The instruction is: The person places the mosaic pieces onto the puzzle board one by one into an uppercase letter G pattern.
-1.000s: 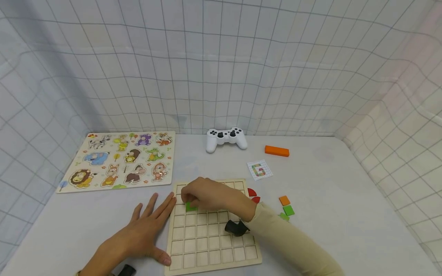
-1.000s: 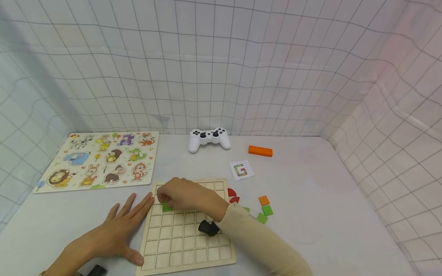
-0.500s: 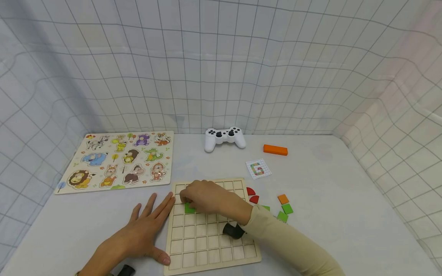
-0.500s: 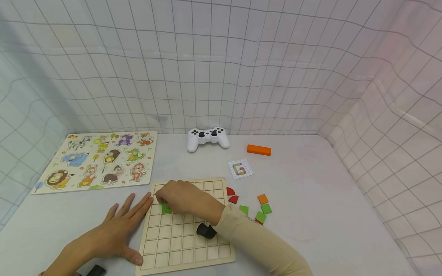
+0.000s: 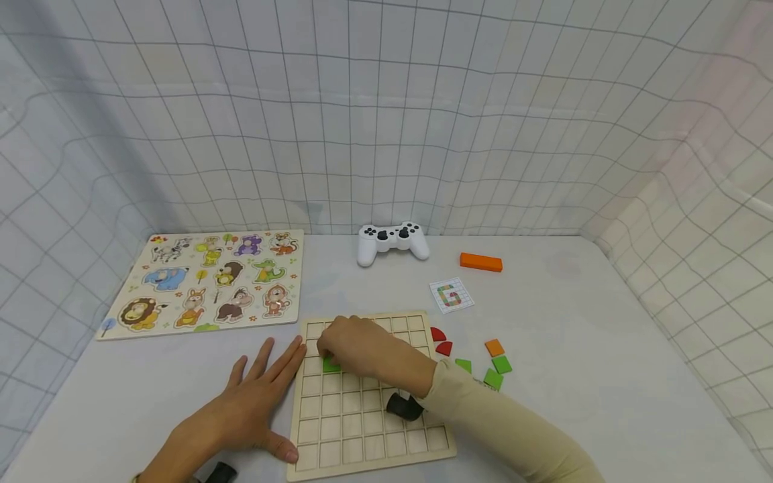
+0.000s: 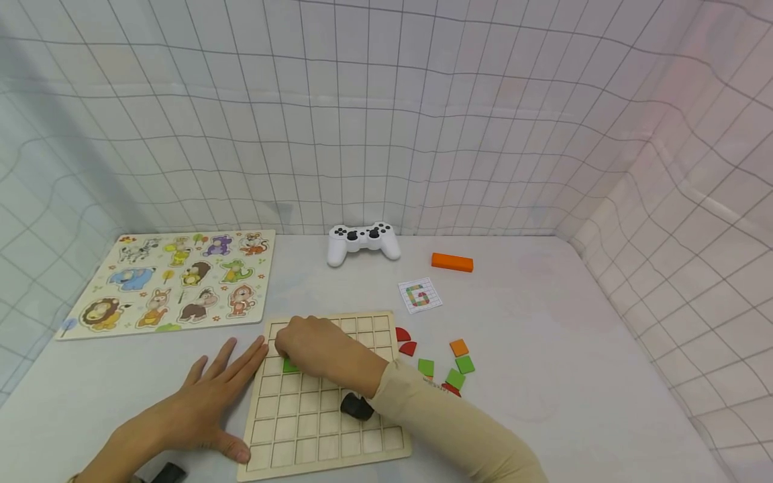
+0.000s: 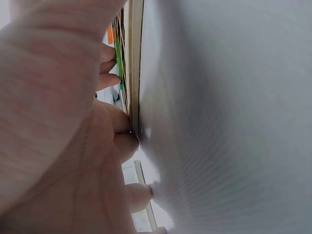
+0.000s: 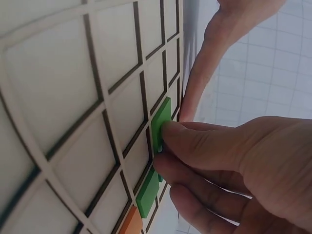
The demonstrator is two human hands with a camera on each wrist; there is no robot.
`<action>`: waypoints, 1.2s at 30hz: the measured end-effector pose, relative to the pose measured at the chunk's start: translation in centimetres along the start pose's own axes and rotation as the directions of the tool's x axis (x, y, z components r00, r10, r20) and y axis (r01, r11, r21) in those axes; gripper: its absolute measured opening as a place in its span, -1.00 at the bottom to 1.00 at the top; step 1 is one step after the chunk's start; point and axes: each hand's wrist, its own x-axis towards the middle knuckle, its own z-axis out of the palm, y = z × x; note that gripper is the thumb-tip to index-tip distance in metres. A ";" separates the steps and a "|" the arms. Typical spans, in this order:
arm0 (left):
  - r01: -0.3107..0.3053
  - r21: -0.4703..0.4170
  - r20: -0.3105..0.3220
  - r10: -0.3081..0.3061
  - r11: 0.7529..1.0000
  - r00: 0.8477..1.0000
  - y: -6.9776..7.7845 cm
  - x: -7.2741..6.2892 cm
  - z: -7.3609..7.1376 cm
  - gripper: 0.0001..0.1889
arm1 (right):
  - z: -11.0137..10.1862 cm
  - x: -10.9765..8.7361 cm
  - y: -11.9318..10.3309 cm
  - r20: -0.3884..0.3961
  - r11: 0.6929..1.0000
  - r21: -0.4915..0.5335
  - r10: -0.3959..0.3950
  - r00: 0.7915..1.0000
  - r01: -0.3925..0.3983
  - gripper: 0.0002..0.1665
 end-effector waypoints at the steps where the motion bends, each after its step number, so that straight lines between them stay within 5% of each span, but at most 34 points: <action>1: -0.001 0.000 -0.001 0.001 1.000 1.000 0.0 0.0 0.0 0.59 | 0.0 0.0 0.0 0.000 1.000 -0.007 -0.004 1.000 0.004 -0.87; 6: -0.002 -0.005 0.001 0.002 1.000 1.000 0.0 0.0 -0.1 0.58 | 0.2 -0.3 0.3 -0.002 1.000 -0.023 -0.013 1.000 0.013 -0.81; 12: -0.002 -0.007 0.005 0.002 1.000 1.000 0.0 0.1 -0.1 0.58 | -0.3 -1.9 1.1 -0.040 0.997 0.080 0.012 0.999 -0.009 -0.73; 22: 0.015 -0.003 0.014 -0.015 1.000 1.000 0.1 0.1 -0.1 0.59 | -1.2 -7.8 4.1 -0.136 0.973 0.222 0.092 0.986 -0.060 -0.70; 36: 0.006 -0.009 -0.002 -0.006 1.000 1.000 0.2 0.0 0.1 0.60 | 0.9 -16.3 11.1 -0.161 0.902 0.378 0.288 0.944 -0.211 -0.68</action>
